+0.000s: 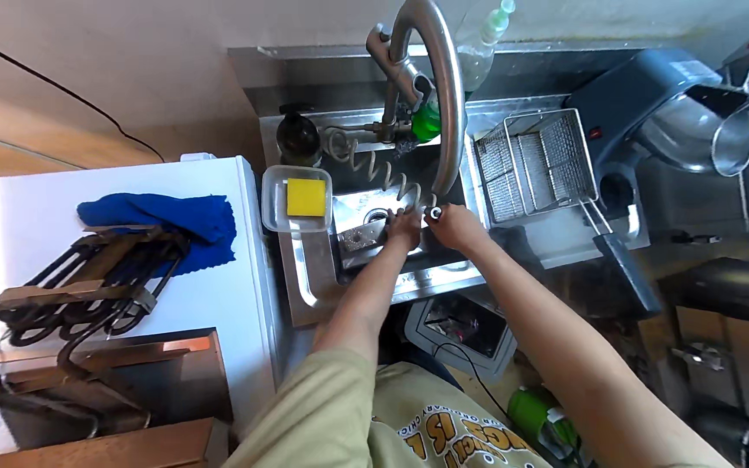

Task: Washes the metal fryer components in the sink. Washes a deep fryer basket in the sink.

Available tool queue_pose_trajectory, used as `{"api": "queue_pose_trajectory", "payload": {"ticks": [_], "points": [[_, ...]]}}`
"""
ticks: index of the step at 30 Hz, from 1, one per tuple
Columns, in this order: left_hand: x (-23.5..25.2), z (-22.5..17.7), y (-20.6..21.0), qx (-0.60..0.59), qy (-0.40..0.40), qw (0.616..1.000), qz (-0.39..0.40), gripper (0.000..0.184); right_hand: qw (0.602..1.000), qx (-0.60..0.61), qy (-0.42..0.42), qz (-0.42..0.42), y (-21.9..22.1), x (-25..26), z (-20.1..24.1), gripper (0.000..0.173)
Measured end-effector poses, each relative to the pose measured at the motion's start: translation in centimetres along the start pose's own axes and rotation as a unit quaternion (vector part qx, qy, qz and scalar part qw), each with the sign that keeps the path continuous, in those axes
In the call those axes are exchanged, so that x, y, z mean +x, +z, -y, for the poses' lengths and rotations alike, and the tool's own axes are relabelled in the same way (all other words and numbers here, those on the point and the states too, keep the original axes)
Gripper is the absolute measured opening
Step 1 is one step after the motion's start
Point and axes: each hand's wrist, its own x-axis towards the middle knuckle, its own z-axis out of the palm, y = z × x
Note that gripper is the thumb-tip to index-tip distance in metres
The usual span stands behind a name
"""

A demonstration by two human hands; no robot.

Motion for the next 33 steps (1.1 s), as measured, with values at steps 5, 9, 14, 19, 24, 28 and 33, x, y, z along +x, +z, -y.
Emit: {"api": "queue_pose_trajectory", "payload": {"ticks": [5, 9, 14, 19, 24, 28, 33], "points": [[0.6, -0.7, 2.6, -0.046, 0.046, 0.997, -0.044, 0.045, 1.000, -0.010, -0.003, -0.002, -1.6, -1.5, -1.8, 0.040], [-3.9, 0.5, 0.4, -0.001, 0.103, 0.994, -0.036, 0.069, 1.000, -0.020, -0.012, 0.016, -2.3, -2.7, -3.5, 0.043], [-8.1, 3.6, -4.1, -0.030, 0.099, 0.993, -0.063, 0.071, 0.999, -0.024, -0.043, 0.008, -2.1, -4.4, -4.2, 0.040], [-9.3, 5.6, -5.2, -0.079, 0.095, 0.991, -0.042, 0.065, 1.000, -0.007, -0.024, -0.019, -2.2, -5.0, -3.9, 0.039], [-8.8, 6.7, -5.6, -0.072, 0.108, 0.992, 0.002, 0.035, 0.999, 0.013, -0.034, 0.001, -2.3, -3.9, -3.1, 0.042], [-8.1, 6.8, -6.7, -0.085, 0.116, 0.989, 0.032, 0.020, 1.000, 0.005, -0.027, 0.010, -2.6, -3.3, -2.5, 0.042], [-8.1, 6.8, -6.9, -0.093, 0.124, 0.987, 0.034, 0.020, 0.998, 0.025, -0.049, 0.021, -3.4, -3.0, -3.6, 0.042]]}}
